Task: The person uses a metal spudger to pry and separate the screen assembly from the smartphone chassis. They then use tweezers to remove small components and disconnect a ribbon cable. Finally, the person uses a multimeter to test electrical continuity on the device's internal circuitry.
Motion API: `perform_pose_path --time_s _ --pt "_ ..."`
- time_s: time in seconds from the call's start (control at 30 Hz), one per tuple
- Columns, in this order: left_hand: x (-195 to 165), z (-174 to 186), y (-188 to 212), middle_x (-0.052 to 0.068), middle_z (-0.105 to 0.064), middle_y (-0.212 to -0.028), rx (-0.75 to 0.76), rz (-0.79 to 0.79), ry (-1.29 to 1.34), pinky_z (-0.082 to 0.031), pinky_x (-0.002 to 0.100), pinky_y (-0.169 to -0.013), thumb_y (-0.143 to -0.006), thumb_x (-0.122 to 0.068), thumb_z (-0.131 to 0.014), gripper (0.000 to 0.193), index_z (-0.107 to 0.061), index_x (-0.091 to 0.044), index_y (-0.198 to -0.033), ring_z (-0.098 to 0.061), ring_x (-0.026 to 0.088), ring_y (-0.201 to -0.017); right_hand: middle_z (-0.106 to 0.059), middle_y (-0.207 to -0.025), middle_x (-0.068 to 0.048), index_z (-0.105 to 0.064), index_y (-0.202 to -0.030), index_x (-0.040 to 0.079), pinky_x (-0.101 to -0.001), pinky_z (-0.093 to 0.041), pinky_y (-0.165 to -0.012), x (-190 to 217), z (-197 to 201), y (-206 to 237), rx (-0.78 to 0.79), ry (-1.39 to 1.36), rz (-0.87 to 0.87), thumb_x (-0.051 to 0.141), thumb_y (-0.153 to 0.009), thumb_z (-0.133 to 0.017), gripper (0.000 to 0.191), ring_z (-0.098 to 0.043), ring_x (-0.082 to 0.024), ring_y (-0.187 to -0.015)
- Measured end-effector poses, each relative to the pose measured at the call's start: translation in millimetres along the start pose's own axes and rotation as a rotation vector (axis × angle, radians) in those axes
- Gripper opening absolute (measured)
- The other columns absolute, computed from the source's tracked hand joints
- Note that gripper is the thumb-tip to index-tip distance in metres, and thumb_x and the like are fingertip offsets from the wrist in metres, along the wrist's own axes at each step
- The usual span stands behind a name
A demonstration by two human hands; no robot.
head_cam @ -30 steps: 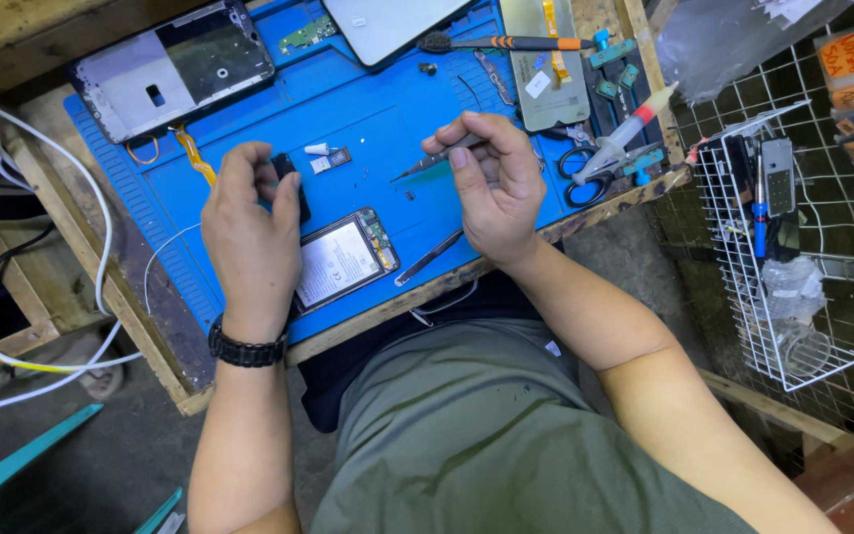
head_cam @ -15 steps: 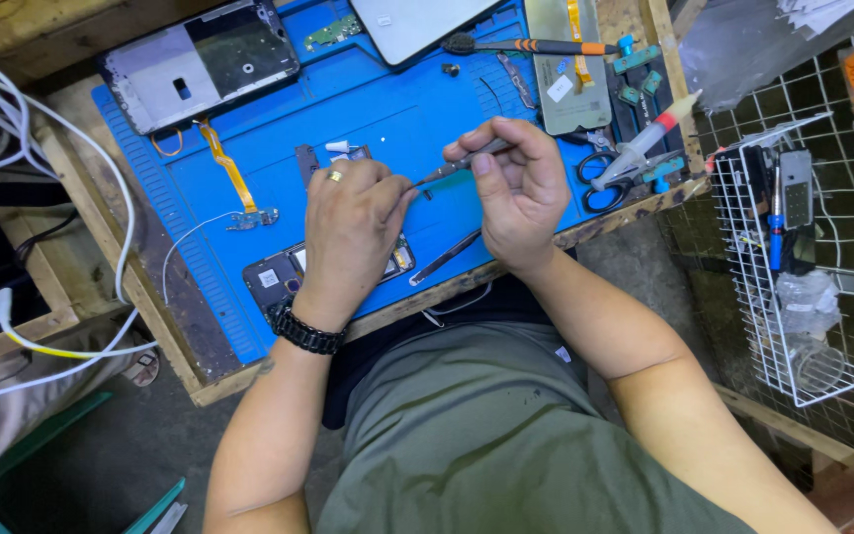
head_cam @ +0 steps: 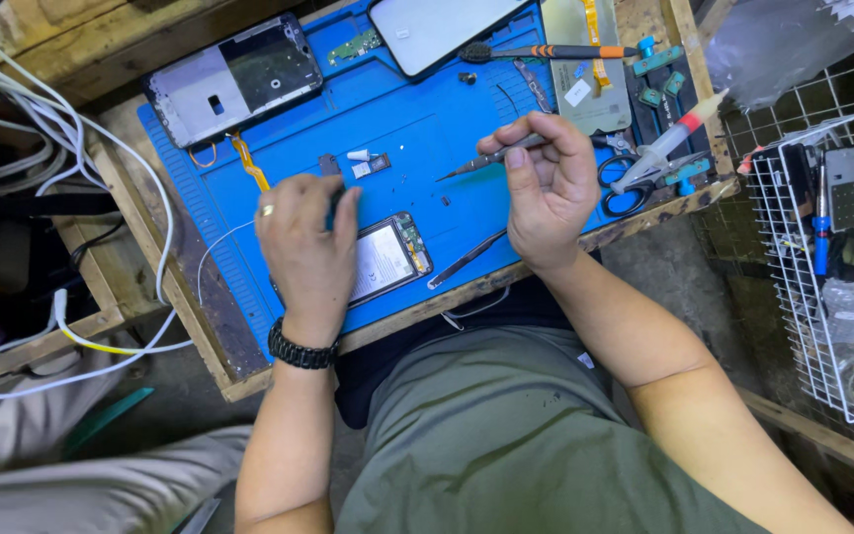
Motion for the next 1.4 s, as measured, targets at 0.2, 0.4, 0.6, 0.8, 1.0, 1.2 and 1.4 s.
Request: perform_pose_path --time_s 0.2,0.4,0.6,0.8,1.0,1.2,1.4 --pt "6 0 4 0.017 -0.067 -0.11 0.016 0.036 -0.108 -0.046 0.046 -0.089 -0.084 -0.015 -0.08 0.041 -0.067 0.0 -0.12 -0.06 0.036 -0.101 -0.064 -0.121 -0.013 -0.049 -0.143 0.005 -0.036 -0.059 -0.1 0 -1 1 0.006 0.014 -0.008 -0.006 -0.113 -0.057 0.034 -0.069 -0.021 -0.108" --pt "18 -8 10 0.016 -0.071 -0.105 -0.074 0.096 -0.026 -0.052 0.042 -0.086 -0.095 0.0 -0.071 0.029 -0.067 0.001 -0.124 -0.068 0.032 -0.097 -0.062 -0.12 -0.012 -0.049 -0.144 0.005 -0.0355 -0.059 -0.099 1 -3 -3 0.006 -0.032 -0.033 -0.006 -0.112 -0.056 0.035 -0.067 -0.019 -0.106" --pt "39 -16 13 0.007 -0.072 -0.107 -0.089 0.417 0.817 -0.056 0.025 -0.085 -0.101 0.0 -0.069 0.028 -0.064 0.004 -0.128 -0.066 0.01 -0.094 -0.062 -0.116 -0.008 -0.053 -0.144 0.006 -0.028 -0.057 -0.085 16 -19 -23 0.267 0.085 -0.163 -0.004 -0.112 -0.055 0.034 -0.061 -0.012 -0.093" --pt "40 -21 16 0.006 -0.072 -0.106 -0.07 0.469 1.068 -0.055 0.021 -0.08 -0.099 0.001 -0.07 0.027 -0.065 0.002 -0.126 -0.068 0.007 -0.092 -0.063 -0.1 -0.002 -0.055 -0.136 0.001 -0.0226 -0.048 -0.074 4 -62 -55 0.59 0.113 -0.53 0.004 -0.098 -0.069 0.04 -0.054 -0.006 -0.084" --pt "34 -24 20 0.005 -0.073 -0.103 -0.093 0.514 1.074 -0.055 0.02 -0.071 -0.099 0.003 -0.069 0.028 -0.063 0.002 -0.126 -0.068 0.006 -0.087 -0.056 -0.093 0.002 -0.061 -0.131 0.0 -0.0215 -0.046 -0.078 -21 -85 -49 0.773 -0.064 -0.703 0.002 -0.097 -0.068 0.035 -0.051 -0.005 -0.086" --pt "28 -27 21 0.007 -0.072 -0.103 -0.073 0.473 1.15 -0.053 0.019 -0.076 -0.1 0.005 -0.067 0.031 -0.059 0.003 -0.131 -0.067 0.006 -0.09 -0.059 -0.101 0.004 -0.061 -0.127 0.0 -0.0212 -0.051 -0.089 -32 -78 -38 0.702 -0.11 -0.734 0.001 -0.097 -0.067 0.03 -0.054 -0.004 -0.095" --pt "22 -24 18 0.008 -0.07 -0.111 -0.032 0.433 1.191 -0.054 0.02 -0.082 -0.1 0.007 -0.065 0.035 -0.058 0.003 -0.134 -0.067 0.007 -0.098 -0.06 -0.103 0.002 -0.061 -0.129 0.0 -0.0219 -0.051 -0.088 -34 -76 -35 0.678 -0.167 -0.735 0.0 -0.099 -0.066 0.03 -0.055 -0.004 -0.096"
Point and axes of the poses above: each hand's wrist, its own y-axis away from the middle knuckle, its own z-axis out of the back of the hand, x = y × z, the point moved 1 cm from there along -y, towards the middle knuckle
